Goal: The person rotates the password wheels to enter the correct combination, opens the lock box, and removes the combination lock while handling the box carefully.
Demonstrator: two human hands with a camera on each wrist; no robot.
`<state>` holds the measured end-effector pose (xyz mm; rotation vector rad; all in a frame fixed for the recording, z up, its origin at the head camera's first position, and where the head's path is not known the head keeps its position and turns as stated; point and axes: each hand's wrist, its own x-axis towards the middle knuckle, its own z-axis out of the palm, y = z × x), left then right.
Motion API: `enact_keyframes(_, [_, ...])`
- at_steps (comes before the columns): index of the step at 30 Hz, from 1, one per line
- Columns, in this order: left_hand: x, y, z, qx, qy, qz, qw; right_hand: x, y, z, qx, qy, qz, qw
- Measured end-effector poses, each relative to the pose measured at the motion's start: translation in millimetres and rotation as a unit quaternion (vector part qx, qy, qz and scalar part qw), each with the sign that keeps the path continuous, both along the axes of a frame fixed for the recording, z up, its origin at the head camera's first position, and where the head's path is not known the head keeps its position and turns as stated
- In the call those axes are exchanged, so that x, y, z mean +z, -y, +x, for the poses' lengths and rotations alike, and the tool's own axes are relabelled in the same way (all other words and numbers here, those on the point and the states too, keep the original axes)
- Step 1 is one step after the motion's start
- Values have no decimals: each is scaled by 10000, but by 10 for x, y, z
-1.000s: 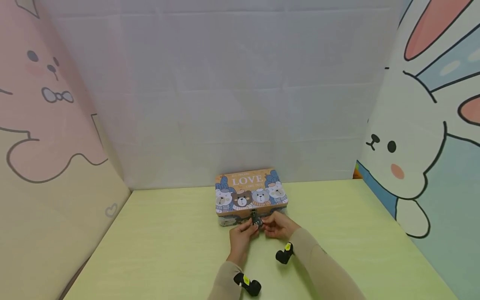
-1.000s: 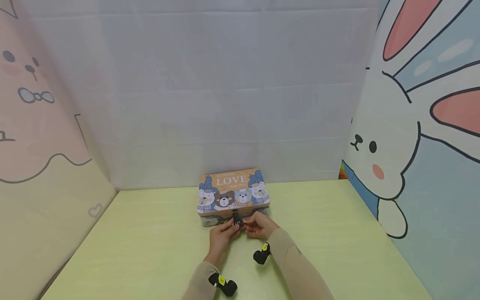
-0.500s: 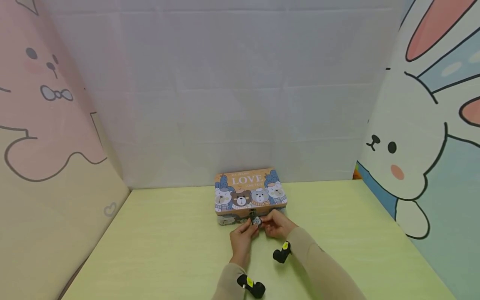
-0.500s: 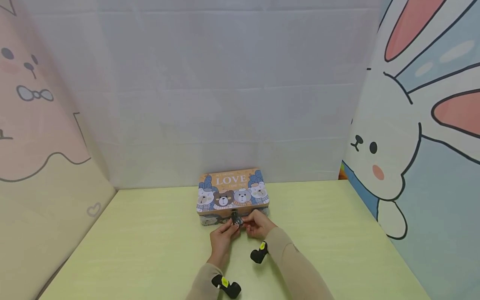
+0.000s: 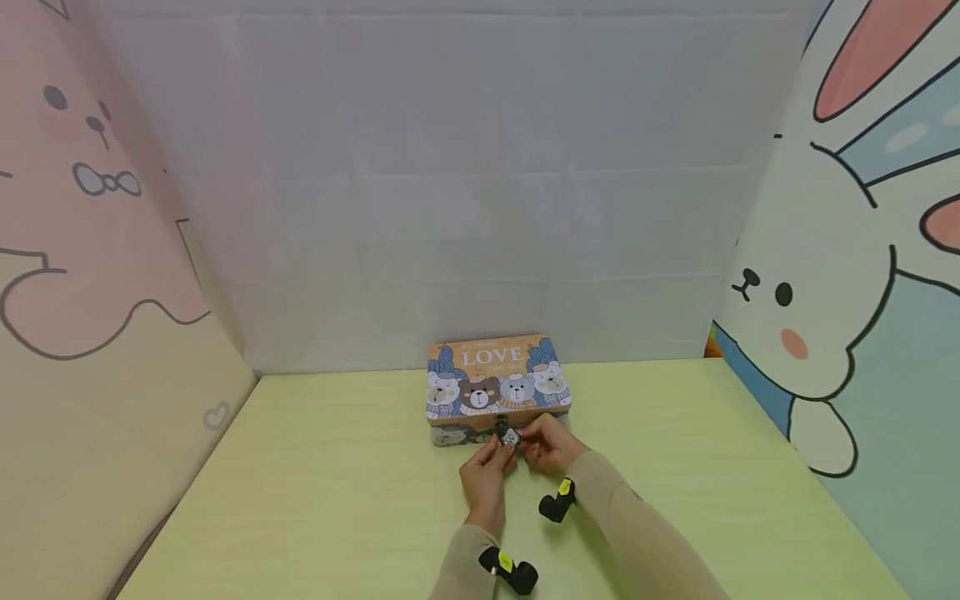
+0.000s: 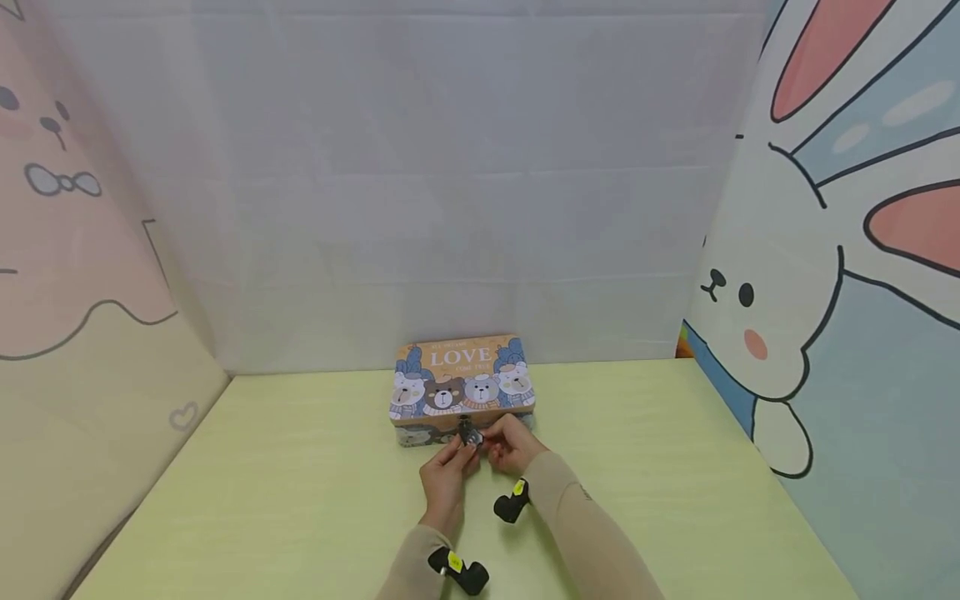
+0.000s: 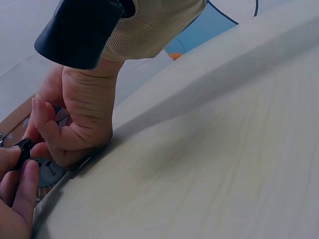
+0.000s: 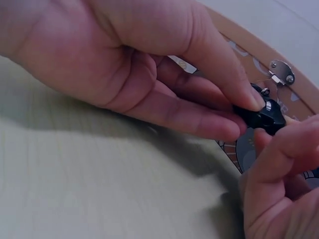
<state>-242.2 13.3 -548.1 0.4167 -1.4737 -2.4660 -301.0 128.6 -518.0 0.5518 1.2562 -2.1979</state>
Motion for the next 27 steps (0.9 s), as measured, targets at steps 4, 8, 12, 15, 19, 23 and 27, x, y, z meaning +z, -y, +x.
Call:
enact_keyframes(4, [25,-24,5,88,-11,82,9999,19,-8,6,47,-31,-58,10000])
enact_keyframes(8, [26,-52,3,200,63,149,9997,26,-10,19,8,-3,-116,9999])
enact_keyframes(12, [25,-76,-11,314,173,208,9991,42,26,10,-146,-9,41,9999])
enact_keyframes(15, [27,-80,-18,373,216,212,9988,49,69,2,-260,-53,174,9995])
enact_keyframes(19, [22,-83,-28,425,172,234,9987,49,98,-11,-395,-83,235,9989])
enact_keyframes(23, [3,-93,-33,508,137,269,9983,46,95,-2,-335,-114,213,9991])
enact_keyframes(27, [-16,-105,-23,622,141,266,9976,40,82,20,-129,-224,111,9996])
